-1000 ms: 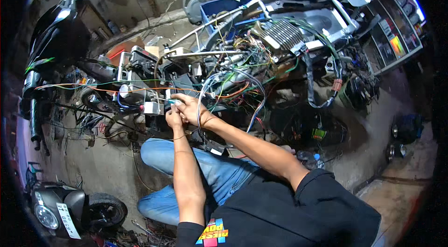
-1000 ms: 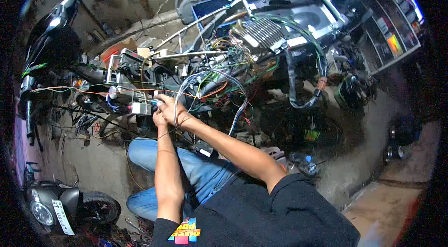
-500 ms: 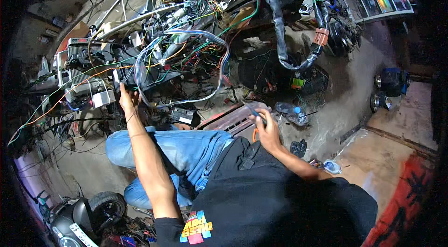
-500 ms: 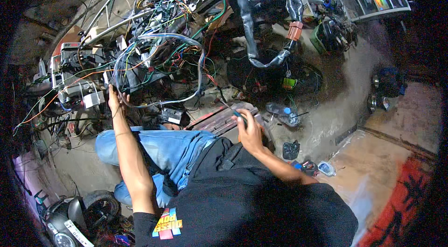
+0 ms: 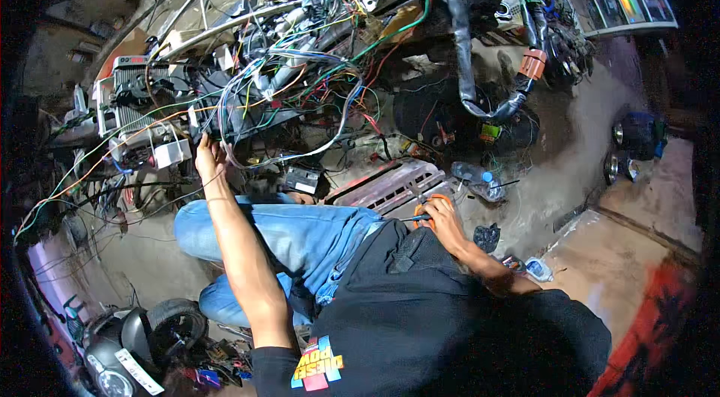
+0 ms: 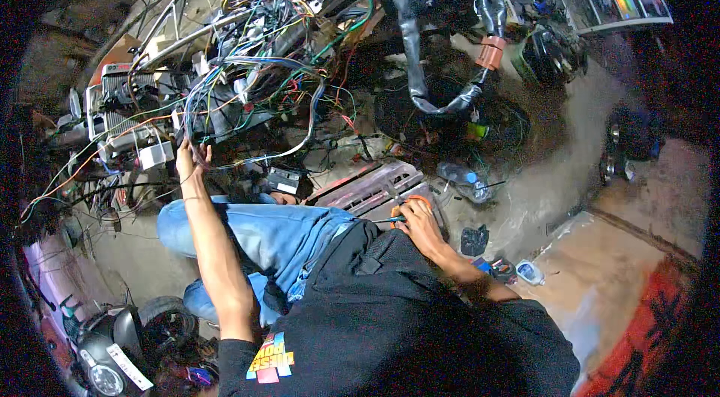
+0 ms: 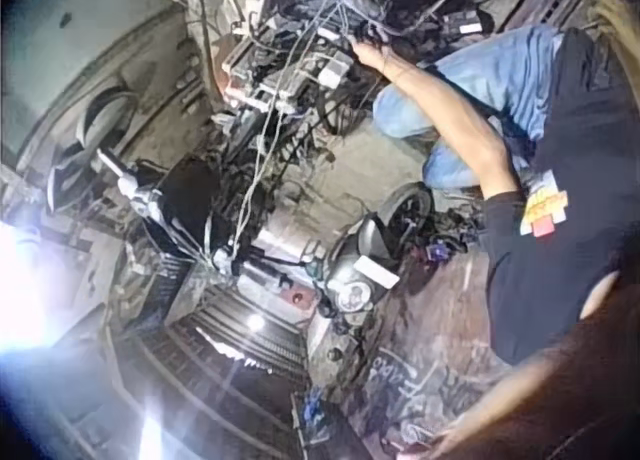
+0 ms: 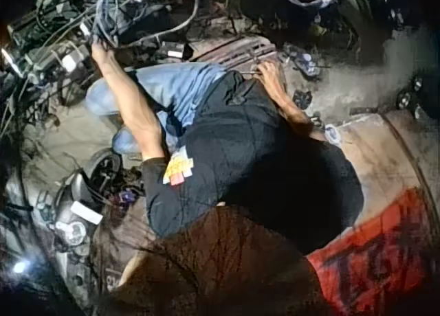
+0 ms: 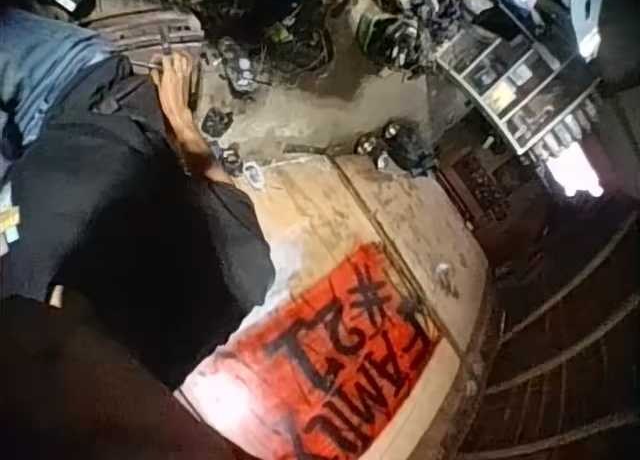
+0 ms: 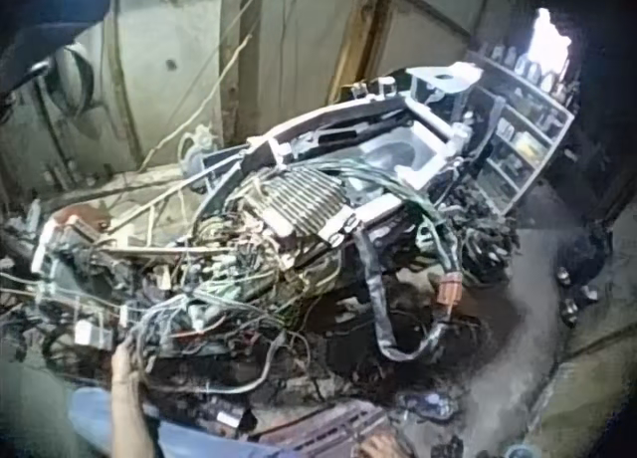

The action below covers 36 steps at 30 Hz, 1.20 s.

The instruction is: Connecting and repairing electrical wiring on a motorcycle.

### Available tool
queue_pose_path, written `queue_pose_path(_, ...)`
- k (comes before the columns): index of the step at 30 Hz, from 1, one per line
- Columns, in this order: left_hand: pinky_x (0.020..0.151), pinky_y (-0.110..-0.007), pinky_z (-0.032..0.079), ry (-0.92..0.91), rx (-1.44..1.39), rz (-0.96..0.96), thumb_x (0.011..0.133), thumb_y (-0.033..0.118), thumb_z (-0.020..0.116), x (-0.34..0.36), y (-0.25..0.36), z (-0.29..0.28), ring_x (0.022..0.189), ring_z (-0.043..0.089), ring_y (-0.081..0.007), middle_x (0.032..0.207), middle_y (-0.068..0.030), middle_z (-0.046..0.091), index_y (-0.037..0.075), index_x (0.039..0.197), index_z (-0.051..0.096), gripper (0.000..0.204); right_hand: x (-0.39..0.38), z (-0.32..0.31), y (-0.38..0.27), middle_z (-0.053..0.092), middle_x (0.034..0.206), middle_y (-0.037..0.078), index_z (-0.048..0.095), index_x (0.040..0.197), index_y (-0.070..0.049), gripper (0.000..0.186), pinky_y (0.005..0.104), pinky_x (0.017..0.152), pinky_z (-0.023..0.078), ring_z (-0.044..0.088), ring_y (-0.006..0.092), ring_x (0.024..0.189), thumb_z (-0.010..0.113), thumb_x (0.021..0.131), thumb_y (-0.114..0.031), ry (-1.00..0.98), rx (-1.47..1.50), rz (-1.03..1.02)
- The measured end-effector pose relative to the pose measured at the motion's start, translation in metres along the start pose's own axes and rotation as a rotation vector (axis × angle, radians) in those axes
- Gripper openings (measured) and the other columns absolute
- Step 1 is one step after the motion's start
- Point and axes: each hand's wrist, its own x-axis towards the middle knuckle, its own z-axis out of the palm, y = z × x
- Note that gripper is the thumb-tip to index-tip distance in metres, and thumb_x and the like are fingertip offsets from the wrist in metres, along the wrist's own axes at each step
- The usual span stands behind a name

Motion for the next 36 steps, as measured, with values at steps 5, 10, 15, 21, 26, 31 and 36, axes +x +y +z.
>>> queue_pose_path(5, 0.081, -0.049, 0.053, 0.165, -0.153, 0.022, 0.093, 0.028, 0.061, -0.046, 0.011, 0.004, 0.088, 0.061, -0.0241, 0.125, -0.0026, 0.057, 0.013, 0.129, 0.056, 0.039, 0.011, -0.009, -0.003, 0.057, 0.1, 0.013, 0.063, 0.101, -0.006, 0.02, 0.0434, 0.087, 0.044, 0.054, 0.0333, 0.098, 0.069, 0.082, -0.01, 0.035, 0.037, -0.015)
queue_pose_path(10, 0.072, -0.027, 0.052, -0.035, 0.313, 0.369, 0.093, 0.032, 0.065, -0.127, 0.02, -0.009, 0.088, 0.065, -0.0155, 0.115, -0.0056, 0.062, 0.009, 0.123, 0.061, 0.038, 0.045, -0.02, -0.01, 0.057, 0.095, 0.015, 0.063, 0.094, -0.003, 0.01, 0.0443, 0.086, 0.044, 0.055, 0.0354, 0.094, 0.059, 0.085, -0.005, 0.112, 0.096, 0.038)
queue_pose_path(15, 0.075, -0.027, 0.055, -0.158, 0.272, 0.676, 0.102, 0.019, 0.055, -0.213, 0.017, -0.041, 0.087, 0.063, -0.0132, 0.102, -0.006, 0.06, 0.002, 0.119, 0.057, 0.024, 0.099, -0.023, -0.018, 0.058, 0.095, 0.016, 0.062, 0.094, 0.0, 0.01, 0.0438, 0.086, 0.045, 0.056, 0.0357, 0.096, 0.057, 0.088, -0.005, 0.178, 0.091, 0.017)
queue_pose_path(21, 0.072, -0.028, 0.054, 0.083, 0.192, 0.756, 0.101, 0.018, 0.056, -0.253, 0.015, -0.148, 0.081, 0.06, -0.0142, 0.098, -0.0088, 0.059, 0.001, 0.116, 0.055, 0.023, 0.171, 0.007, -0.03, 0.066, 0.1, 0.021, 0.064, 0.101, 0.0, 0.019, 0.0447, 0.086, 0.049, 0.063, 0.0389, 0.097, 0.059, 0.087, -0.012, -0.105, 0.195, 0.067)
queue_pose_path(26, 0.071, -0.031, 0.055, 0.531, 0.284, 0.594, 0.101, 0.024, 0.055, -0.252, -0.018, -0.285, 0.088, 0.06, -0.017, 0.104, -0.008, 0.059, 0.0, 0.121, 0.056, 0.031, 0.204, 0.057, -0.045, 0.066, 0.109, 0.024, 0.065, 0.108, -0.001, 0.027, 0.0463, 0.093, 0.047, 0.061, 0.0401, 0.107, 0.057, 0.089, -0.02, -0.499, 0.061, -0.093)
queue_pose_path(31, 0.069, -0.036, 0.06, 0.952, 0.242, 0.573, 0.099, 0.011, 0.052, -0.255, -0.058, -0.357, 0.091, 0.06, -0.0243, 0.106, -0.0164, 0.059, -0.007, 0.116, 0.058, 0.025, 0.213, 0.092, -0.07, 0.066, 0.107, 0.021, 0.063, 0.112, -0.002, 0.03, 0.0438, 0.089, 0.048, 0.062, 0.0384, 0.101, 0.058, 0.092, -0.023, -0.62, 0.031, -0.181)
queue_pose_path(36, 0.088, -0.051, 0.046, 1.208, 1.07, 0.52, 0.09, 0.02, 0.055, -0.255, -0.058, -0.358, 0.106, 0.056, -0.0422, 0.113, -0.0276, 0.057, -0.004, 0.113, 0.062, 0.034, 0.228, 0.107, -0.094, 0.066, 0.112, 0.023, 0.063, 0.116, -0.001, 0.032, 0.0429, 0.094, 0.047, 0.061, 0.038, 0.109, 0.055, 0.093, -0.022, -0.704, -0.033, -0.167)
